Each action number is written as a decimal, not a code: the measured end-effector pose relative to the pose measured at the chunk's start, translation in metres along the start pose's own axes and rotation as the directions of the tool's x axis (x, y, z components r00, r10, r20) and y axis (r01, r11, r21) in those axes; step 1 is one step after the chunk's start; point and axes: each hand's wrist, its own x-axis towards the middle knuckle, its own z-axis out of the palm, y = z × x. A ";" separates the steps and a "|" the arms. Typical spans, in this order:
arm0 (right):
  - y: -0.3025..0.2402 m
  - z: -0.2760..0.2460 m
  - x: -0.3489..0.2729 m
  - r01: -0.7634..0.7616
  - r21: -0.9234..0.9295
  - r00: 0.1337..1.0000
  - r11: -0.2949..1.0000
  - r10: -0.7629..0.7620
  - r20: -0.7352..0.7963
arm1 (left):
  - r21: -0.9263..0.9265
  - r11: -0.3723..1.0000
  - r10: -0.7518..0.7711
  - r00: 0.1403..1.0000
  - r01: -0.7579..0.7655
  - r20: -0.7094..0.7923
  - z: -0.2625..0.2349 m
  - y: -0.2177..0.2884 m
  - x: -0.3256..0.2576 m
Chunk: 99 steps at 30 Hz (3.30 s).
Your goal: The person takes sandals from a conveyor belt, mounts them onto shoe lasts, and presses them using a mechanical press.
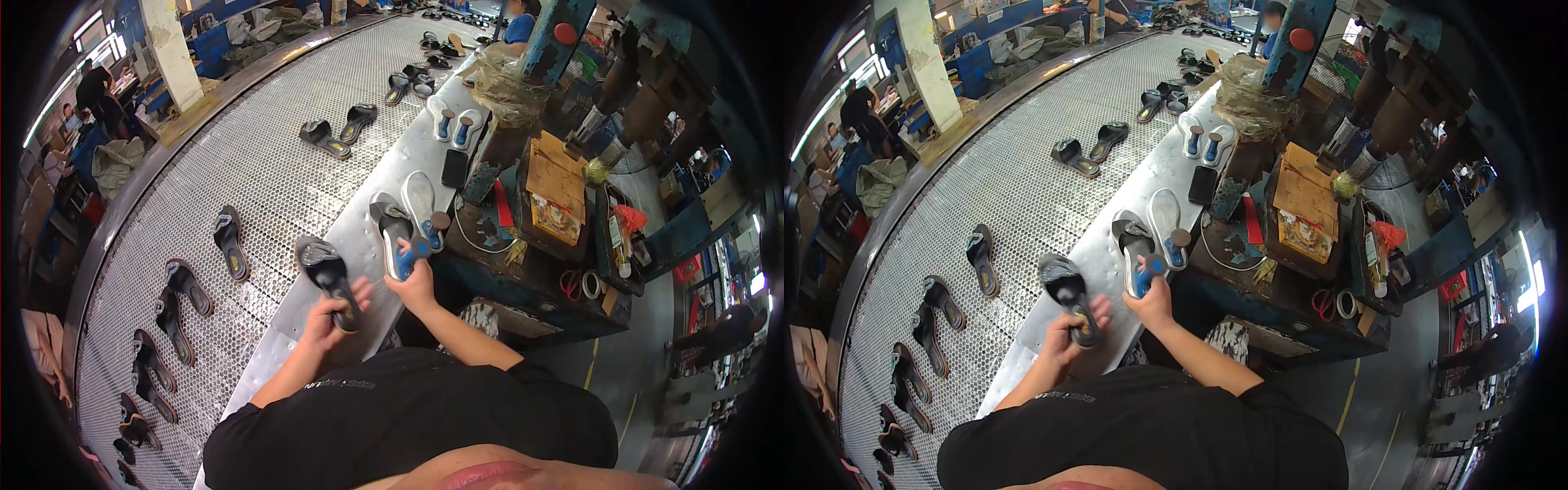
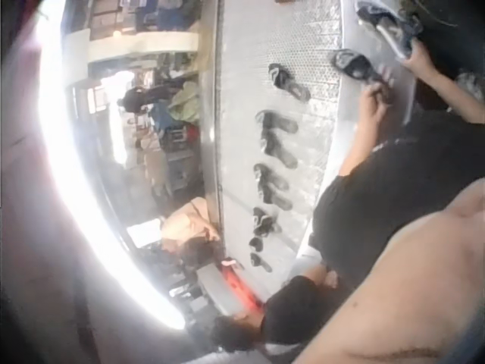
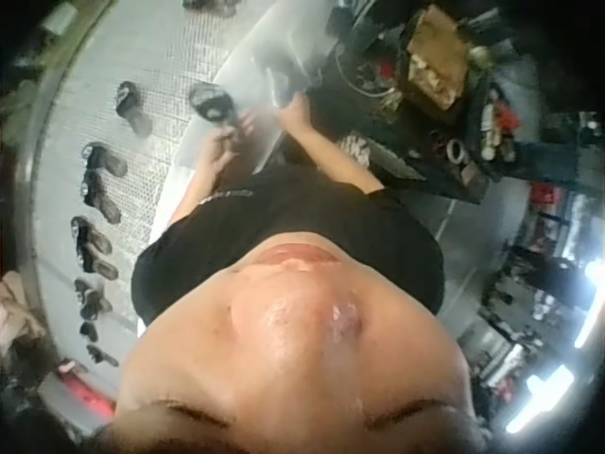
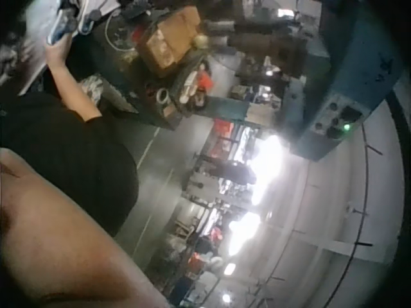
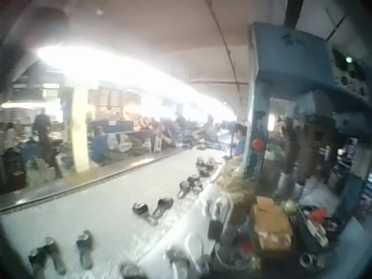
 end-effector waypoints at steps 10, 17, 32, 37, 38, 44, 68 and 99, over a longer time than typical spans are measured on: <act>-0.080 -0.094 -0.043 0.288 0.078 0.956 0.954 -0.282 -0.084 | 0.113 0.970 0.210 0.977 -0.214 0.047 0.092 0.018 0.118; -0.049 -0.136 -0.090 0.296 0.212 0.943 0.931 -0.321 0.092 | 0.602 0.790 0.156 0.988 -0.112 -0.021 0.126 -0.084 0.108; 0.002 -0.324 0.011 0.165 -0.403 0.848 0.900 -0.338 -0.408 | 0.834 0.532 -0.247 0.916 -0.145 0.316 0.133 -0.152 0.073; 0.064 -0.386 0.094 -0.178 -0.546 0.832 0.818 -0.171 -0.528 | 0.914 0.402 -0.424 0.875 -0.048 0.232 0.108 -0.158 0.078; 0.069 -0.385 0.097 -0.175 -0.549 0.833 0.818 -0.175 -0.525 | 0.925 0.378 -0.415 0.888 -0.032 0.201 0.101 -0.155 0.078; 0.082 -0.385 0.111 -0.148 -0.567 0.817 0.810 -0.223 -0.532 | 0.948 0.249 0.010 0.980 -0.196 0.200 0.081 -0.130 0.066; 0.063 -0.409 0.082 -0.096 -0.538 0.755 0.837 -0.291 -0.588 | 0.985 -0.143 0.810 0.560 -0.095 0.171 -0.049 0.066 0.039; -0.044 -0.177 -0.049 0.163 0.123 0.804 0.979 -0.059 -0.592 | 0.264 0.914 -0.389 0.856 0.310 0.341 0.113 -0.054 -0.019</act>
